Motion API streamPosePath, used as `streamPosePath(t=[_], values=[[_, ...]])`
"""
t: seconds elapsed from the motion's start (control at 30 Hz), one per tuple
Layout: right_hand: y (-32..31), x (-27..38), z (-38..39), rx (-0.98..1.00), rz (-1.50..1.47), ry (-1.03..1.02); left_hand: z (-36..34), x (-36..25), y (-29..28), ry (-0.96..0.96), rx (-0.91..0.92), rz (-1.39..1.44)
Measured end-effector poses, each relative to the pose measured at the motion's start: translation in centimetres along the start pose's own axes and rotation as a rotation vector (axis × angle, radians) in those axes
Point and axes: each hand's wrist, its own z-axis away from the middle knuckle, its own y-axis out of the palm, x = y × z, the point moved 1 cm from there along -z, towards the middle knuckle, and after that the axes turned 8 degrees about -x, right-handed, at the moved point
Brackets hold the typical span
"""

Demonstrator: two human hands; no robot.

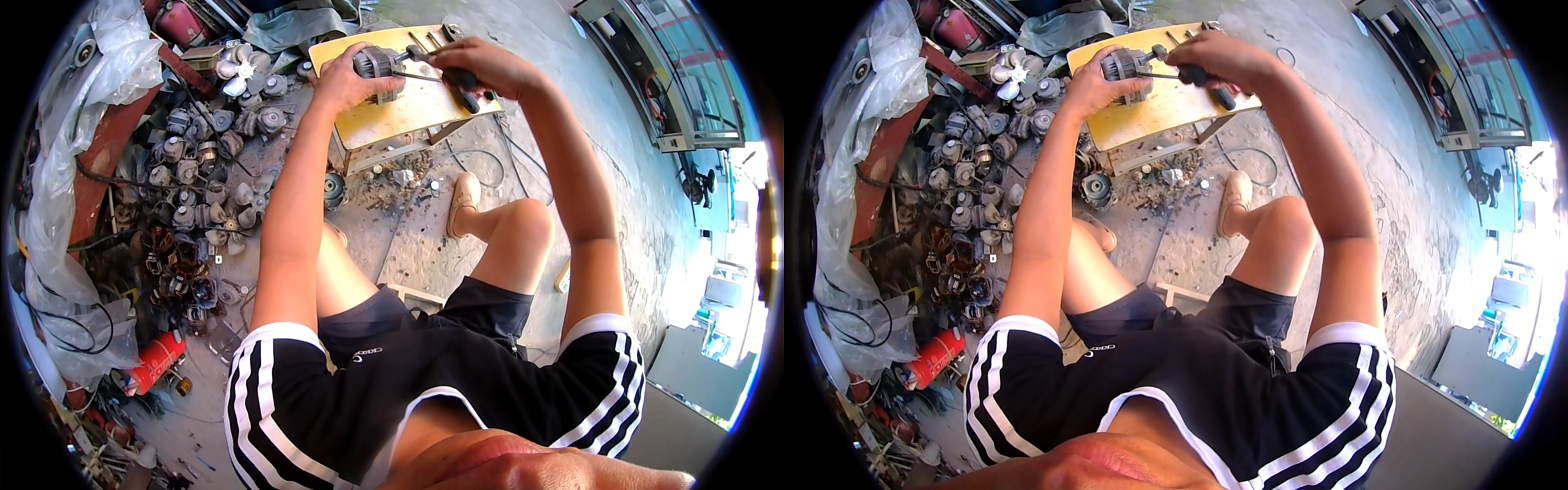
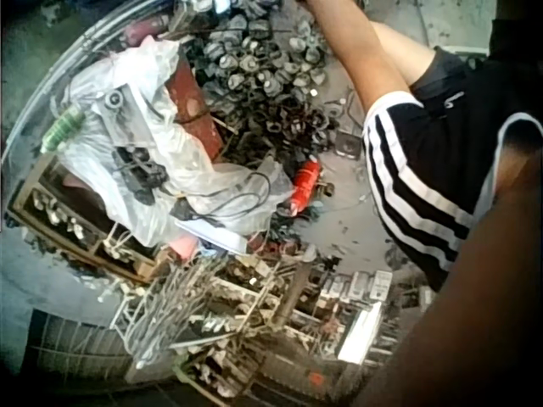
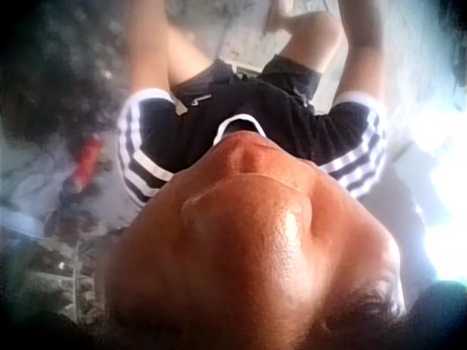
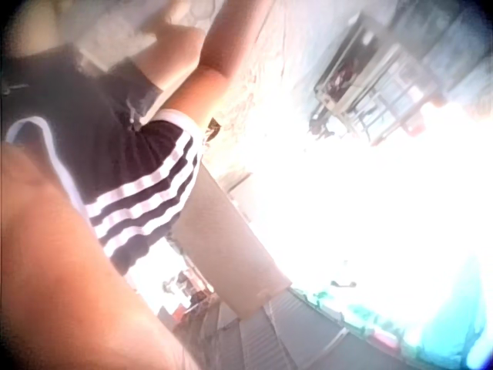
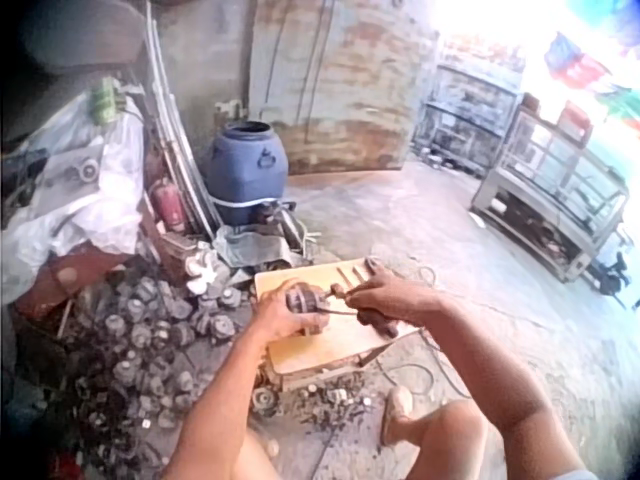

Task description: The person disassembles and reassembles a metal alternator on a small table, using a screwdriver to remove internal components and a wrench to tighten bolts on the exterior housing.

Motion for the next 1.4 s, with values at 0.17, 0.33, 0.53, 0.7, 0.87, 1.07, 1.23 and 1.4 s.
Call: streamPosePath(t=[0.17,0.33,0.53,0.7,0.87,1.07,1.23,1.4], values=[[4.3,-4.3,1.0,-0.101,-0.056,-0.193,-0.6,0.7,0.2,-0.073,0.011,0.043],[6.7,-7.0,0.9,-0.33,0.069,-0.285,-0.7,1.5,-0.2,-0.086,0.063,0.038],[7.7,-9.4,1.0,-0.437,-0.005,-0.41,0.1,2.0,-0.3,-0.035,0.079,0.103],[6.4,-9.8,1.1,-0.29,-0.111,-0.351,1.5,0.0,-1.4,-0.026,0.033,0.231],[6.7,-10.9,0.9,-0.392,-0.042,-0.523,1.8,-0.7,-1.9,-0.035,-0.005,0.249],[6.5,-11.6,0.1,-0.528,0.065,-0.696,2.4,-0.4,-1.7,-0.062,0.075,0.523],[6.3,-11.6,-0.8,-0.618,0.062,-0.856,3.9,-2.9,-1.7,-0.267,0.215,0.934],[5.6,-11.3,-2.0,-0.736,0.091,-0.91,3.8,-3.3,-1.0,-0.515,0.479,1.347]])
